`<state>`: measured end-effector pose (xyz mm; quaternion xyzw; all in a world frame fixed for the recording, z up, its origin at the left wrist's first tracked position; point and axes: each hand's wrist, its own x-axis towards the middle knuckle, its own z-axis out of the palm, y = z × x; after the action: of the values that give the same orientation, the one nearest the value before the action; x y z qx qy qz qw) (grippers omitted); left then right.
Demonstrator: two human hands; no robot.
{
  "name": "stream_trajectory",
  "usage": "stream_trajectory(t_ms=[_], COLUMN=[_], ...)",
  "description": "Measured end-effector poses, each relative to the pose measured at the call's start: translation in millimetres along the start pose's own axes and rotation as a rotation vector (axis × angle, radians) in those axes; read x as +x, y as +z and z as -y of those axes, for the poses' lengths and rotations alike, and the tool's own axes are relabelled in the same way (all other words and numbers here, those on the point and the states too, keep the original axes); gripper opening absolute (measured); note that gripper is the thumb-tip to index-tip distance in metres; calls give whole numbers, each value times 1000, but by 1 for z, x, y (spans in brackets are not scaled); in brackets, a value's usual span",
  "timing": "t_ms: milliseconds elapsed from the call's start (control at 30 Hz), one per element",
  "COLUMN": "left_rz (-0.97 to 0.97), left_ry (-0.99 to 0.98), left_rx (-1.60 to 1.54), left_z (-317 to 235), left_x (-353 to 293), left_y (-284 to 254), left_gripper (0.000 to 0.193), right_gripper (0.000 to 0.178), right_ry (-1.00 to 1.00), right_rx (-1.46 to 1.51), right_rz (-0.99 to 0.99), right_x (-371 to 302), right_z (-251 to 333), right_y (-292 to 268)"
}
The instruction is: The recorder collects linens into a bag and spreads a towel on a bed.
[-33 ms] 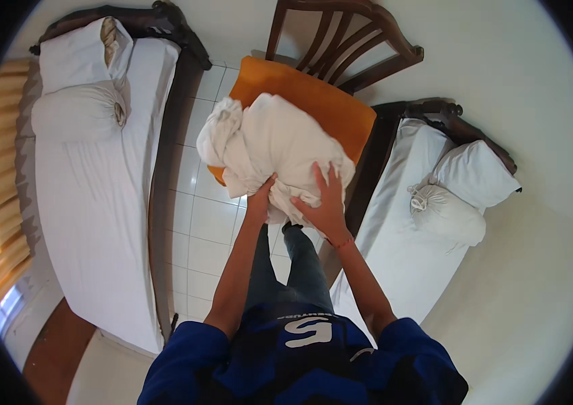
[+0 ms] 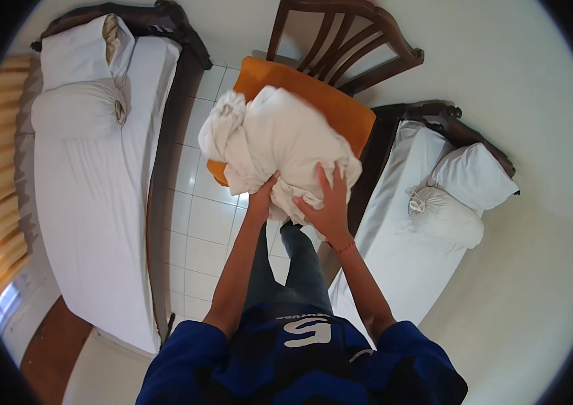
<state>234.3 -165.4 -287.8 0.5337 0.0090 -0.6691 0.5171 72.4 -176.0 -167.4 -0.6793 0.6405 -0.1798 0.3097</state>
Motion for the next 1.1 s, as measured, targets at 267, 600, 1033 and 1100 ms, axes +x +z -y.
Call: stream_trajectory(t_ms=[267,600,1033,1100], left_rz=[16,-321,-726,-745], left_ry=[110,266,-239,-210], left_rx=[130,675,39,45], left_z=[38,96,324,344], left_x=[83,-69,-410,-445], left_y=[-31,-171,-285,-281], left_gripper=[63,41,52,50], right_gripper=[90,86,65,60], right_ry=[1,-88,-13,-74], right_rx=[-307,-231,-58,-110], right_rz=[162,152,651,763], right_x=[44,25,-226,-237], right_z=[-77,-87,-207,-161], right_y=[80,22,1,19])
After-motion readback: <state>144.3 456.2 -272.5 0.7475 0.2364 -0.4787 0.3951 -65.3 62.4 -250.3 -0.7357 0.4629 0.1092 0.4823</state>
